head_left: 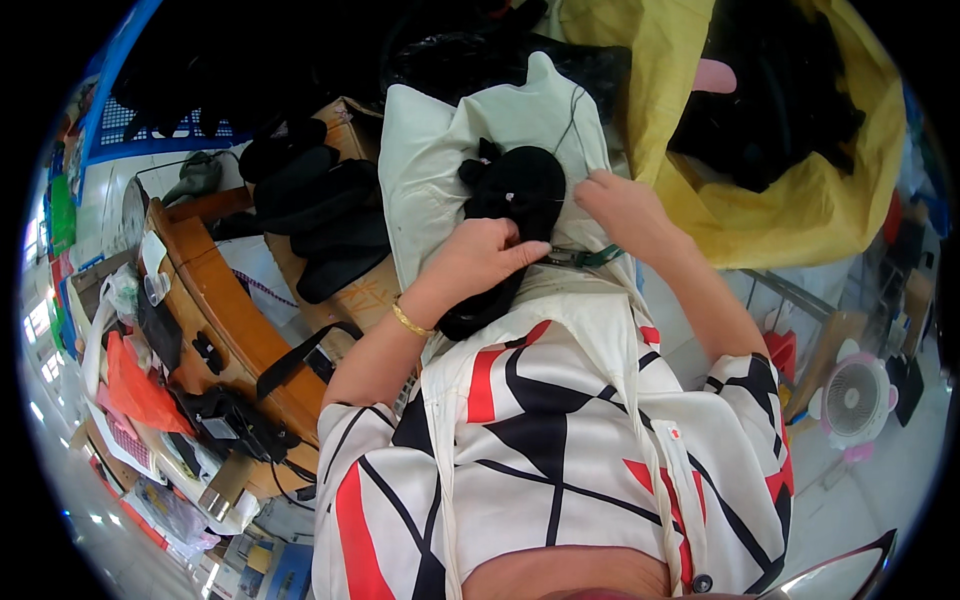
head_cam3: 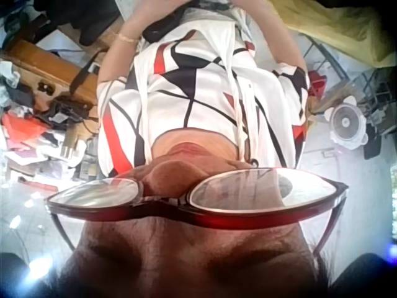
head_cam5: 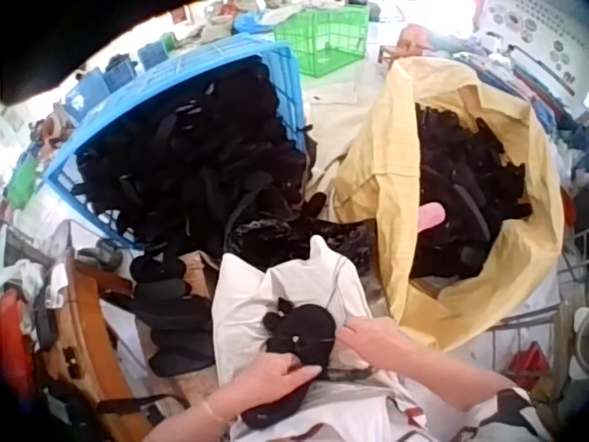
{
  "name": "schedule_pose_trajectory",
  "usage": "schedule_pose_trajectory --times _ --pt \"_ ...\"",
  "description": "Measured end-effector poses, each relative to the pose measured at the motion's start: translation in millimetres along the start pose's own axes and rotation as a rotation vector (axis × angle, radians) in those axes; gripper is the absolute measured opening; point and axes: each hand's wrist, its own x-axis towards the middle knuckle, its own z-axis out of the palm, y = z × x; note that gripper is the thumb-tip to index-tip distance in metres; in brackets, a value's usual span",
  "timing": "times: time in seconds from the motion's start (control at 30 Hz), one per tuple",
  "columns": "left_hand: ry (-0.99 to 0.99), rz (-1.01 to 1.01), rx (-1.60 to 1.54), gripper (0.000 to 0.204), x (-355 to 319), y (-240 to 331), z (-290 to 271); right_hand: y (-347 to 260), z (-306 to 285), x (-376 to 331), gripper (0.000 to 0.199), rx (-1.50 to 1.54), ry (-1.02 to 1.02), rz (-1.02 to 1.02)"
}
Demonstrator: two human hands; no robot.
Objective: The person sits on the floor in a workshop and sews a black shoe using a needle and thread. They handle a small black fabric piece and a shoe, performing repetitive stitching motions on the shoe's upper part.
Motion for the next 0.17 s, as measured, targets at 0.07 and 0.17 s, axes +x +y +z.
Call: schedule_pose_trajectory --times 0.07,0.17 --pt "0.056 0.048 -0.050 0.044 1.8 -3.9 4.4 -0.3 -20.9 -5.3 0.008 0.748 -0.045 0.317" --pt "0.179 0.124 -0.061 0.042 3.9 -7.3 6.8 42.5 -25.1 -22.2 0.016 1.785 -0.004 0.282"
